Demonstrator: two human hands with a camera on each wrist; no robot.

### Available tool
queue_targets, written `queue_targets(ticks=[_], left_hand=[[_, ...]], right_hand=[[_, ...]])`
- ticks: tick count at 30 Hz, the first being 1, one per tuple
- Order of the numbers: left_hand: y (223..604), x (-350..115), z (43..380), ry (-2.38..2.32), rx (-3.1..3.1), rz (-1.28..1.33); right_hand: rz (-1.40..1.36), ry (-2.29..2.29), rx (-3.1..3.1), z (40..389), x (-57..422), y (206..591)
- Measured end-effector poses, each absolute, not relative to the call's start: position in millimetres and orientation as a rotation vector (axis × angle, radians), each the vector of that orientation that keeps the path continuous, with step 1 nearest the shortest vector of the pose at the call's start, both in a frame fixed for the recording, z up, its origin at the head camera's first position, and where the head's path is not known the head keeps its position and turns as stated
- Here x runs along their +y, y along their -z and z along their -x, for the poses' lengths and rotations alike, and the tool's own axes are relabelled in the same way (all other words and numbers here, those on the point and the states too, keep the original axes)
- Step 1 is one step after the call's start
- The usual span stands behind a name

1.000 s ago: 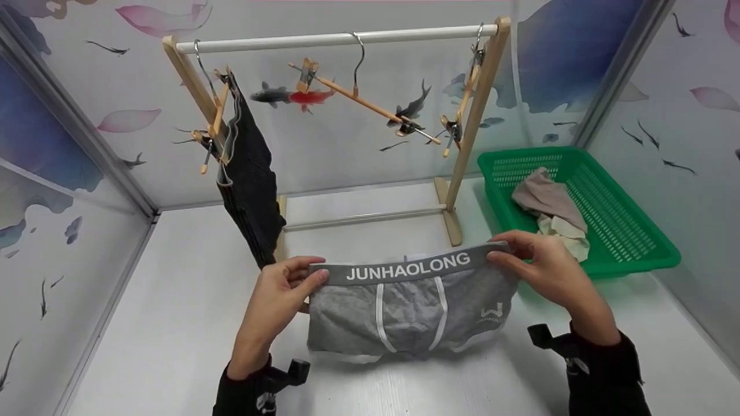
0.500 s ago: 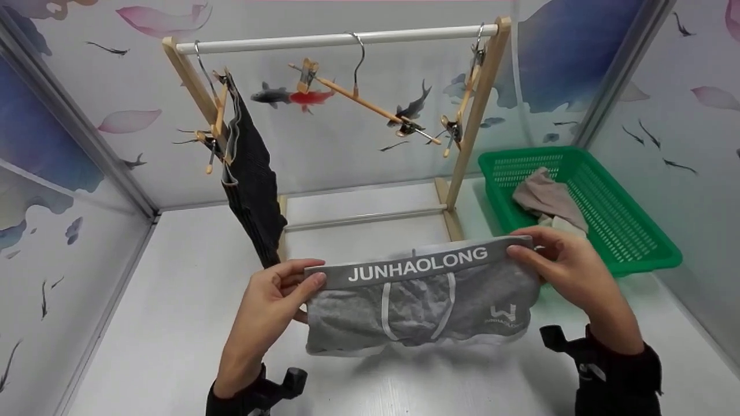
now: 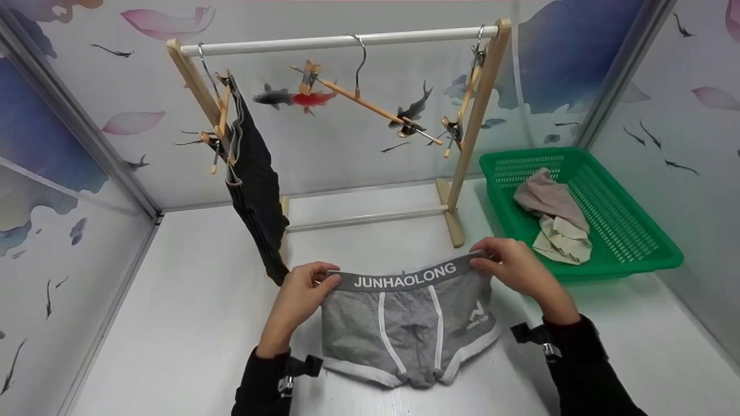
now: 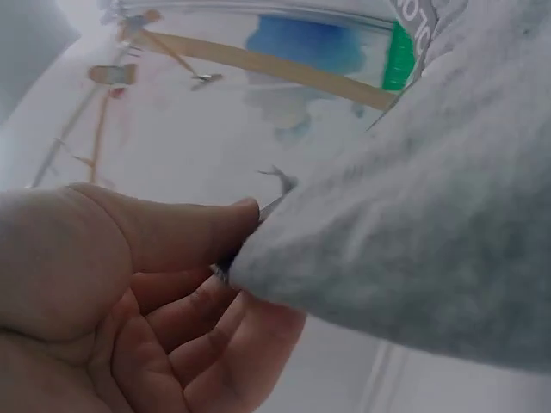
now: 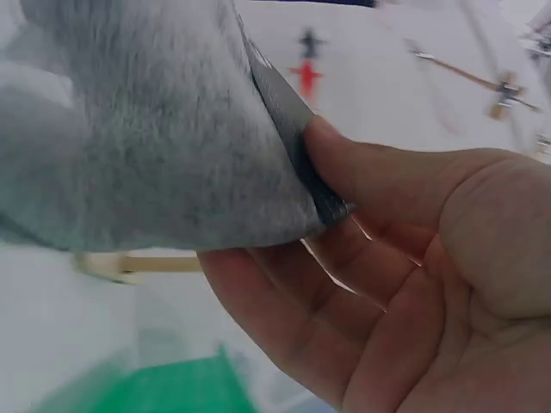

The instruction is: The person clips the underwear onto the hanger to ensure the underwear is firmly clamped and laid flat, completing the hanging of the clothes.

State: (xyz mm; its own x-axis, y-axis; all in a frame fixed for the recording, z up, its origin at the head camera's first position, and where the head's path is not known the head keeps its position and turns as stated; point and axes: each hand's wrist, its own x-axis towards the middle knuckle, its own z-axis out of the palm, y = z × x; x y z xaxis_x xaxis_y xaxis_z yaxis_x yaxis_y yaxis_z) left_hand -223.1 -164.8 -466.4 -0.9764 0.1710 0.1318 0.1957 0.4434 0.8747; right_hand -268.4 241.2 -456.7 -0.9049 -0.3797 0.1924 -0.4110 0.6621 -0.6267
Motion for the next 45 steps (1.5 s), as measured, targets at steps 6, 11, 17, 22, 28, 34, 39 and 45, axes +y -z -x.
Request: queue_targets(ticks=[6, 11, 17, 22, 28, 34, 39, 45], left_hand=[[504.4, -159.2, 239.7, 1.423, -2.707, 0.282], [514.3, -159.9, 244.0, 1.369, -2.721, 0.215], [518.2, -160.8, 245.9, 1.305, -2.726, 0.173], [525.2, -161.9, 247.6, 1.243, -2.749, 0.156], [529.7, -162.7, 247.8, 1.209, -2.785, 0.126], [517.4, -159.3, 243.4, 1.165, -2.758, 0.221], [500.0, -152.3, 236.3, 1.072, -2.757, 0.495], [481.0, -140.0, 219.5, 0.958, -2.953, 0.656]], right_hand=[[-0.682, -1.028, -2.845, 281.0, 231.4, 488.7], [-0.644, -0.979, -2.842, 283.9, 230.1, 498.3], [-0.589, -0.91, -2.835, 285.8, 231.6, 502.1], [-0.537, -0.88, -2.863, 287.7, 234.0, 507.2], [-0.487, -0.864, -2.945, 289.7, 235.3, 510.6], [-0.573, -0.829, -2.896, 285.0, 233.3, 499.2], [-0.838, -0.781, -2.823, 274.5, 225.7, 482.2], [-1.192, -0.703, -2.778, 265.1, 214.7, 474.9]])
